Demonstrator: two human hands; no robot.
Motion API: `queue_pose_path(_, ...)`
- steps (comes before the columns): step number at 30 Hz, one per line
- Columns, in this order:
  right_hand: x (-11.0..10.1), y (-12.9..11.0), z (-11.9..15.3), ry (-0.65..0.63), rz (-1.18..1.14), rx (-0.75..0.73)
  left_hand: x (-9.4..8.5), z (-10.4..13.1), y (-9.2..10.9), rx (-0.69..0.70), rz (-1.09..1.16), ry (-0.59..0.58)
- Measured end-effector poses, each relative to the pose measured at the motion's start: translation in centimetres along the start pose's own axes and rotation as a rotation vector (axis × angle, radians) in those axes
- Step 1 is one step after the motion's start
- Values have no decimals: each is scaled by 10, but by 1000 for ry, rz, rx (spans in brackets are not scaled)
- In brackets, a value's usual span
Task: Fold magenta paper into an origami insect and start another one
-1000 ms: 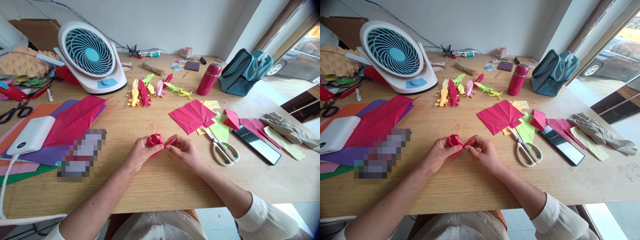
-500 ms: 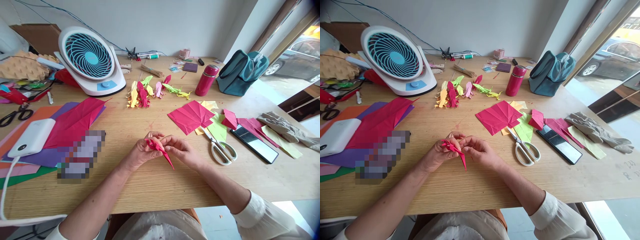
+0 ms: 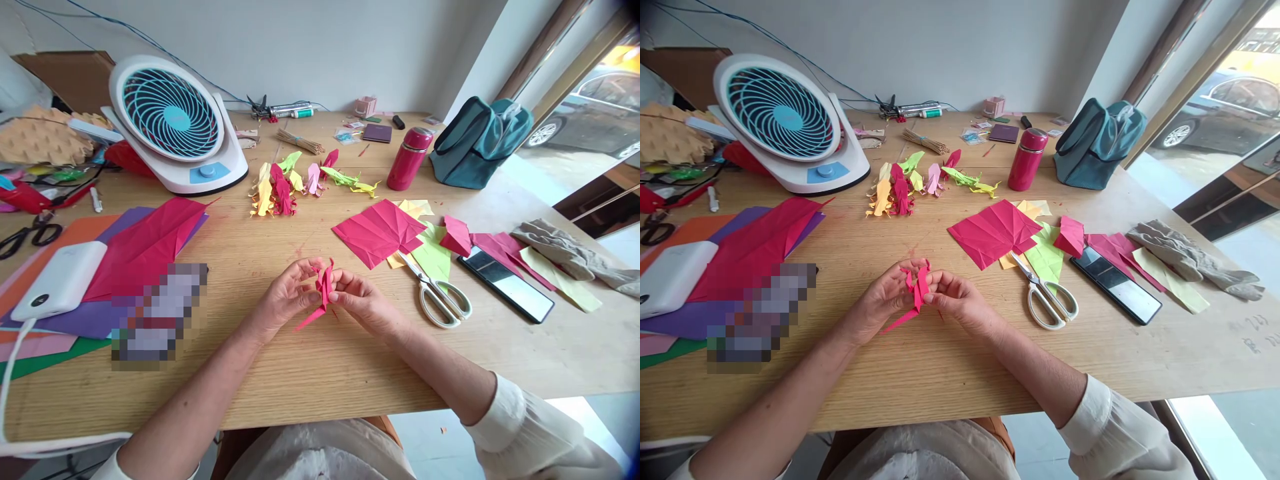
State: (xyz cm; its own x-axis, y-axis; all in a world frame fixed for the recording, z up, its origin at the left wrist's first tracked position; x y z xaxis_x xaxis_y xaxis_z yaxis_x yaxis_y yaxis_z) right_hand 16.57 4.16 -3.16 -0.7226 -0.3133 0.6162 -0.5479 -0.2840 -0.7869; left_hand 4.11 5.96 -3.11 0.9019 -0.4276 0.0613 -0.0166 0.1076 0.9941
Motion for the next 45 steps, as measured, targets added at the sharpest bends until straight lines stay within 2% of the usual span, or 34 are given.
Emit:
queue_pose_path(3, -12, -13, 2, 172, 72, -117, -13, 0, -4, -41, -93, 162)
queue_pose_path(6, -20, -20, 3, 261, 170, -184, -17, 2, -5, -78, -207, 156)
queue_pose_path(10, -19, -20, 4, 253, 322, -207, -18, 5, -2, -54, -215, 90)
queue_pose_path(14, -15, -19, 6, 244, 503, -221, -8, 5, 0, 12, -350, 11)
queue_pose_path(19, -10, -17, 6, 226, 600, -178, -3, 3, -4, 31, -406, 125)
queue_pose_path(23, -12, -20, 4, 226, 549, -201, -2, 2, -5, 11, -304, 133)
queue_pose_path(26, -20, -26, 6, 299, 549, -222, -6, 3, -2, 4, -199, 188)
queue_pose_path(28, -23, -26, 8, 332, 624, -175, -9, 4, -1, 0, -161, 233)
queue_pose_path(31, -19, -18, 8, 268, 709, -30, -10, 4, 1, -5, -142, 255)
queue_pose_path(34, -13, -10, 7, 228, 602, 43, -9, 5, 2, -4, -155, 253)
queue_pose_path(38, -13, -6, 5, 284, 381, -5, -6, 5, 3, 57, -245, 247)
queue_pose_path(40, -14, -5, 5, 289, 345, -23, -5, 4, 3, 75, -281, 238)
queue_pose_path(45, -15, -1, 5, 280, 334, -48, -5, 3, -5, 16, -271, 216)
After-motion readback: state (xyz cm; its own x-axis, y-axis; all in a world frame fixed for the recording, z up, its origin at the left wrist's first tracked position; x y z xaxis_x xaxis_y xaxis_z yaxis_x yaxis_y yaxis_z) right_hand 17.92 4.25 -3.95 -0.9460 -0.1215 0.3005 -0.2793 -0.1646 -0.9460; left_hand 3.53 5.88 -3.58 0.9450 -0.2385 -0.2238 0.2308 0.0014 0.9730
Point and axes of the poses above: each hand's wrist, its own z-axis away from the middle knuckle, its own x-axis out of the palm, y = z × x, the point moved 7 cm from there along -z, towards the middle knuckle, and after that the axes turned 10 degrees about -z, right-handed, at the moved point
